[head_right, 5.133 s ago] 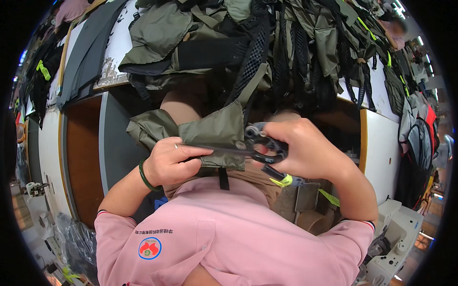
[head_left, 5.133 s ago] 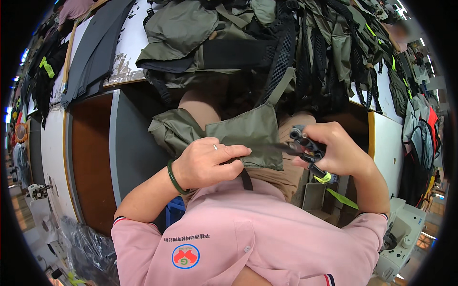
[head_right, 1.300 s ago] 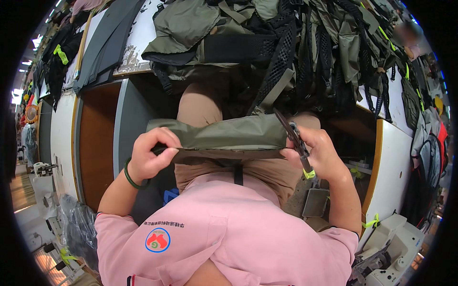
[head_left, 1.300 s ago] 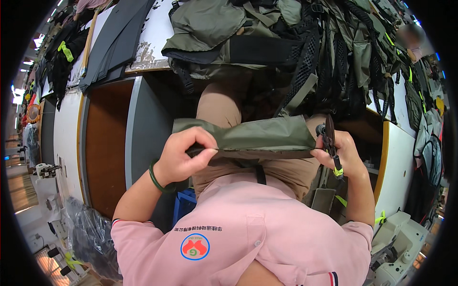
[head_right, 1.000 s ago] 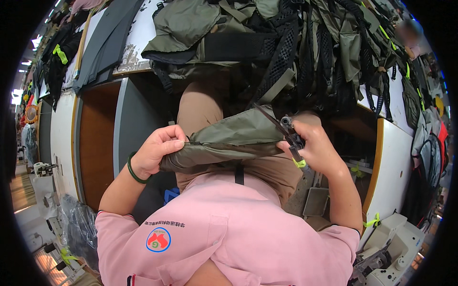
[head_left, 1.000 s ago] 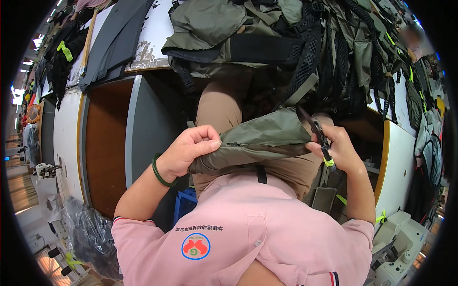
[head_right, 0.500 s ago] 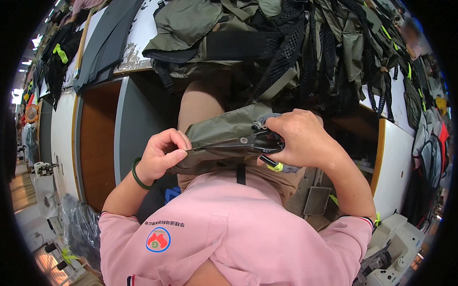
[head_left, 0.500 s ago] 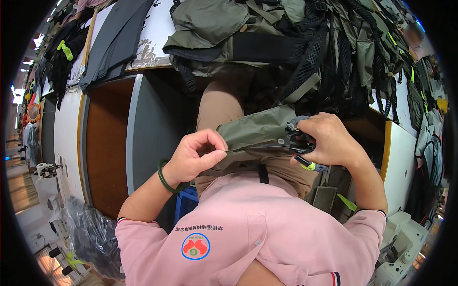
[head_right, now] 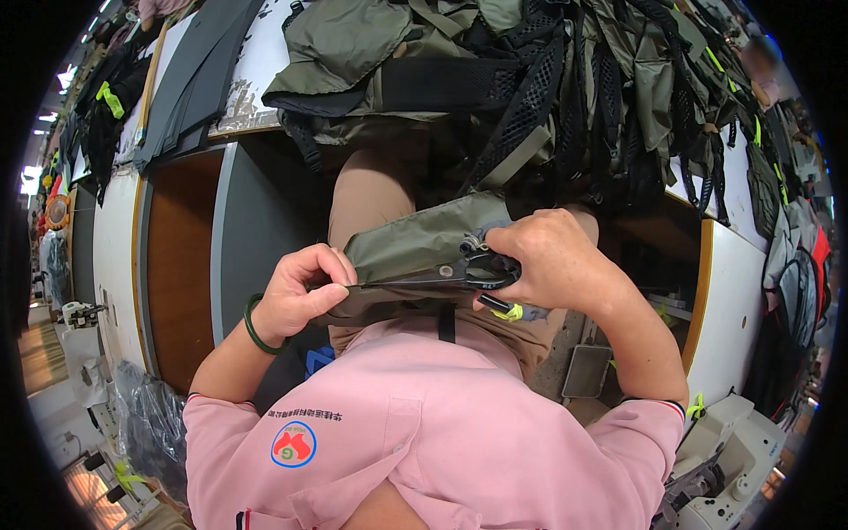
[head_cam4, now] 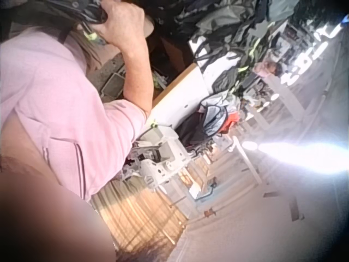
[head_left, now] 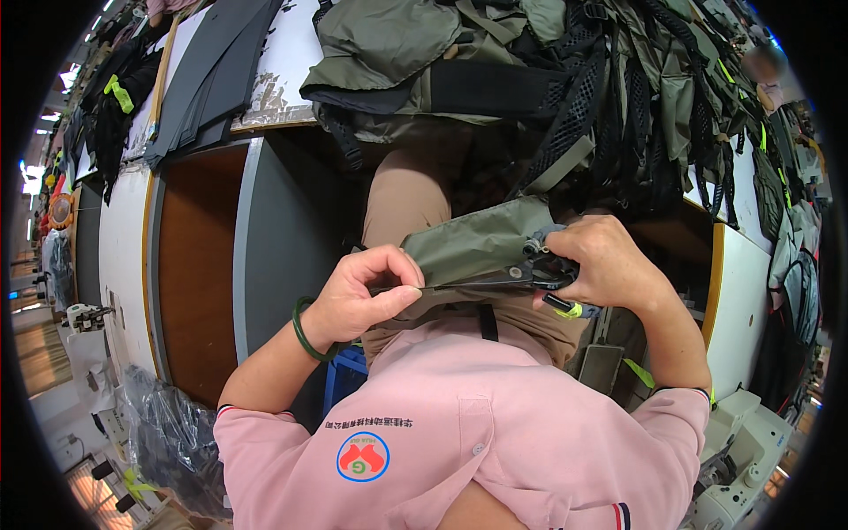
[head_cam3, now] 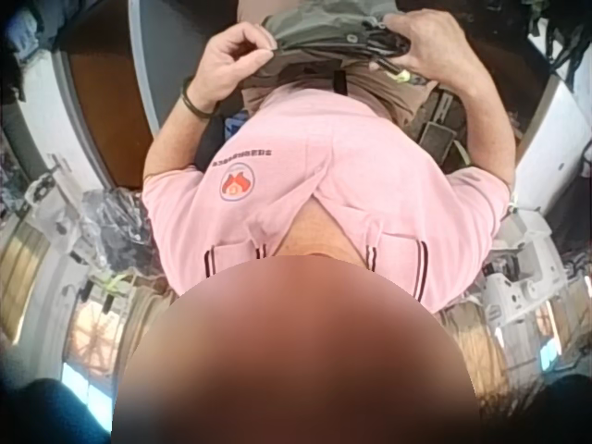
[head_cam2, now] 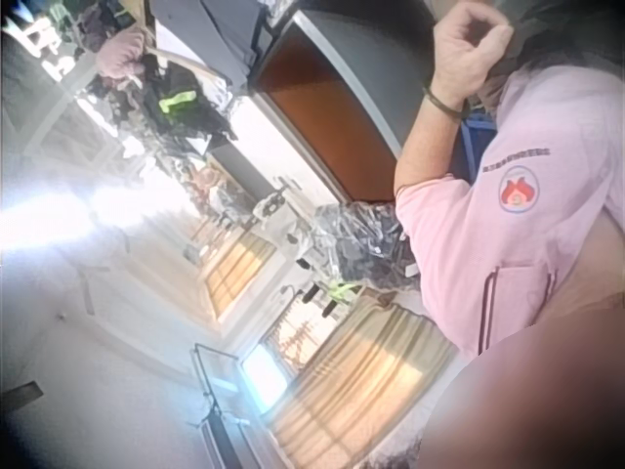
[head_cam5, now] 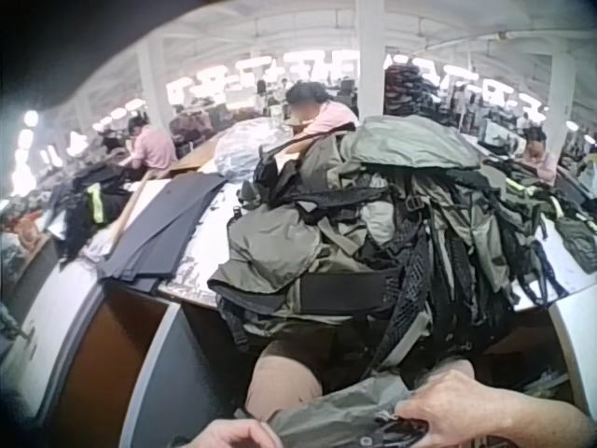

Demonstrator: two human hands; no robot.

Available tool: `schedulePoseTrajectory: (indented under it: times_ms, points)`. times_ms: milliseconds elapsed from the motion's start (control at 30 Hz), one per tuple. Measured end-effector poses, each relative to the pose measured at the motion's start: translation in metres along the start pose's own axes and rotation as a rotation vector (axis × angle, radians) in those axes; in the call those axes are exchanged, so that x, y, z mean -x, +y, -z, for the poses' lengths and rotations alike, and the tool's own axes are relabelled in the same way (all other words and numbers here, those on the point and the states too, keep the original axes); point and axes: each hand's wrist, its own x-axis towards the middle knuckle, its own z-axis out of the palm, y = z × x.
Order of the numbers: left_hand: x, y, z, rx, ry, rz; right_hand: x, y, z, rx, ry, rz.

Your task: Using scissors to trim and inspect components of olive drab tactical vests or backpacks in a factory setting.

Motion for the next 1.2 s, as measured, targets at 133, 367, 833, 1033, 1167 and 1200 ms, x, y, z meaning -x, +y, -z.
schedulePoseTrajectory:
  times_ms: [133, 367, 833, 1033, 1167, 1200]
  points:
    - [-0.002, -0.001, 0.001, 0.009, 0.008, 0.049, -0.003, -0.002, -0.003, -0.187, 0.161, 0.041]
    - [-0.026, 0.008, -0.017, 0.192, -0.066, 0.306, -0.037, -0.034, -0.020, -0.755, 0.067, 0.086]
    - [-0.012, -0.012, 0.012, 0.380, -0.008, 0.333, -0.037, -0.024, -0.020, -1.003, -0.106, -0.285]
    - [-0.012, -0.015, 0.012, 0.512, -0.050, 0.372, -0.033, -0.017, -0.026, -0.936, -0.056, -0.197]
    - [-0.010, -0.010, -0.007, 0.200, 0.061, 0.177, -0.031, -0.016, -0.031, -0.922, -0.018, -0.192]
    - [-0.007, -0.008, -0.012, -0.130, 0.109, -0.020, -0.029, -0.017, -0.033, -0.850, 0.053, -0.146]
